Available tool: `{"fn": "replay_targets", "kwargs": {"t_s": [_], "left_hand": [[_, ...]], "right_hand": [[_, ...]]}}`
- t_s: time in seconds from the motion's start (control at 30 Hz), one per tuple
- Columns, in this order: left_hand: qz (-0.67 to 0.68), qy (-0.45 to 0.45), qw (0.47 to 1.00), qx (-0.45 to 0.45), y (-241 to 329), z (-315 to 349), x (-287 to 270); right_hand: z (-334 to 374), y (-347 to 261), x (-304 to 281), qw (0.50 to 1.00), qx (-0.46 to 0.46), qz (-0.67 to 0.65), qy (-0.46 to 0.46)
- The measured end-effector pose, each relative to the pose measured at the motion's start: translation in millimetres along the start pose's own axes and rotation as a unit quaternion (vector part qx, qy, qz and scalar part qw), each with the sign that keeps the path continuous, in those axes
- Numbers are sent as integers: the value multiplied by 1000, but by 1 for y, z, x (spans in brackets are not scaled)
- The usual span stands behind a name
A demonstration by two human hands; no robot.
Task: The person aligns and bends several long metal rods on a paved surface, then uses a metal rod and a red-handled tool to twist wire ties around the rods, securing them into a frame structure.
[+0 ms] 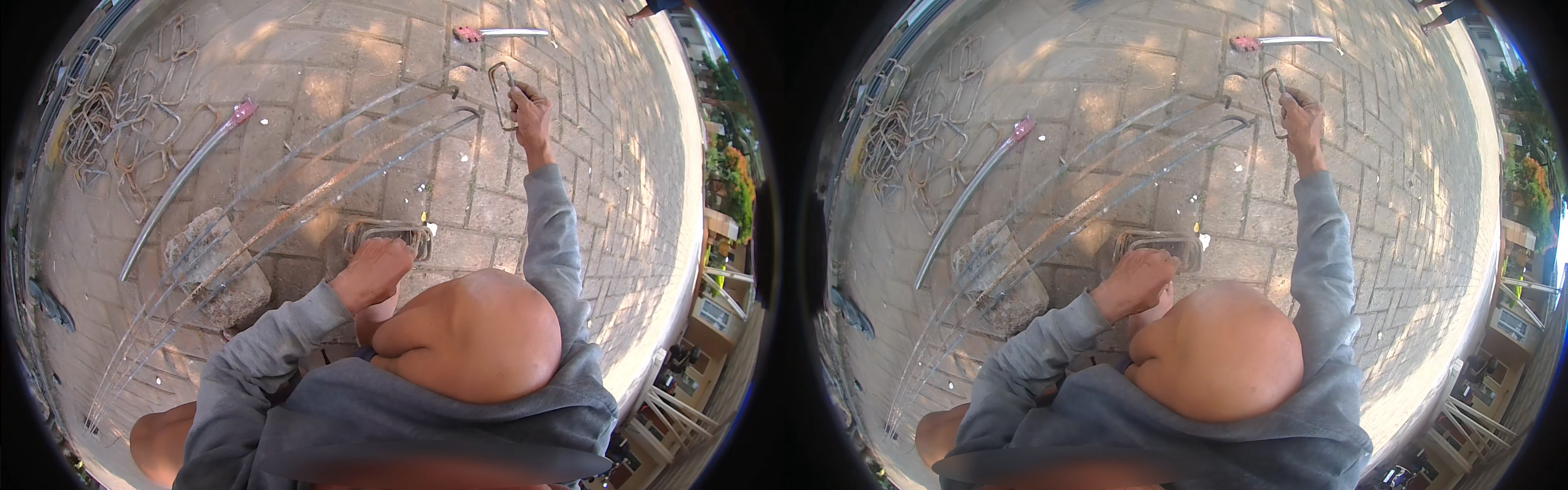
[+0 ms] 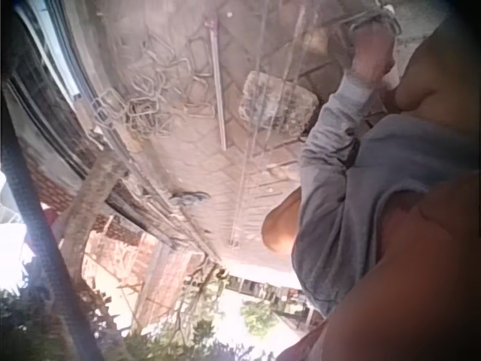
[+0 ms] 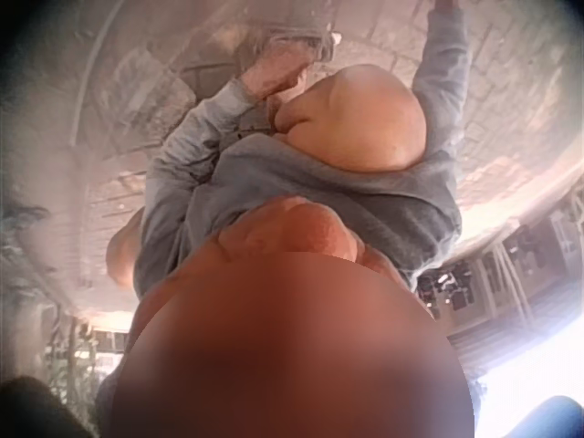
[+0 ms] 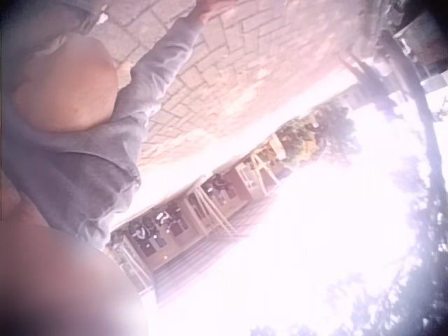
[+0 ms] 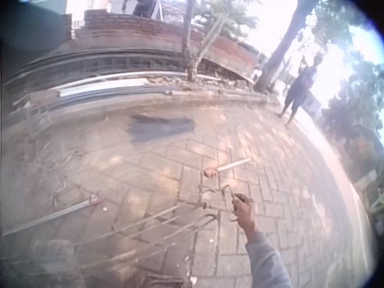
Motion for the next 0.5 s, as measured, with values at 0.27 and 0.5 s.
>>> {"fn": "replay_targets", "kwargs": {"t_s": [0.27,0.5], "left_hand": [[-124,223,930,-265,-91,-4,-112],[-19,52,956,-287,-114,-18,-121]], "right_hand": [[-1,22,37,997,1,31,67],[2,15,38,1000,24,-8,-8]]}}
Point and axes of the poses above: each hand's wrist, its own z-axis away from the middle knuckle, its own x-axis out of the palm, y = z × x, the point moved 1 cm from there along -z, towards the middle knuckle, and after that the axes turned 10 degrees about x, right-handed, at the moved point
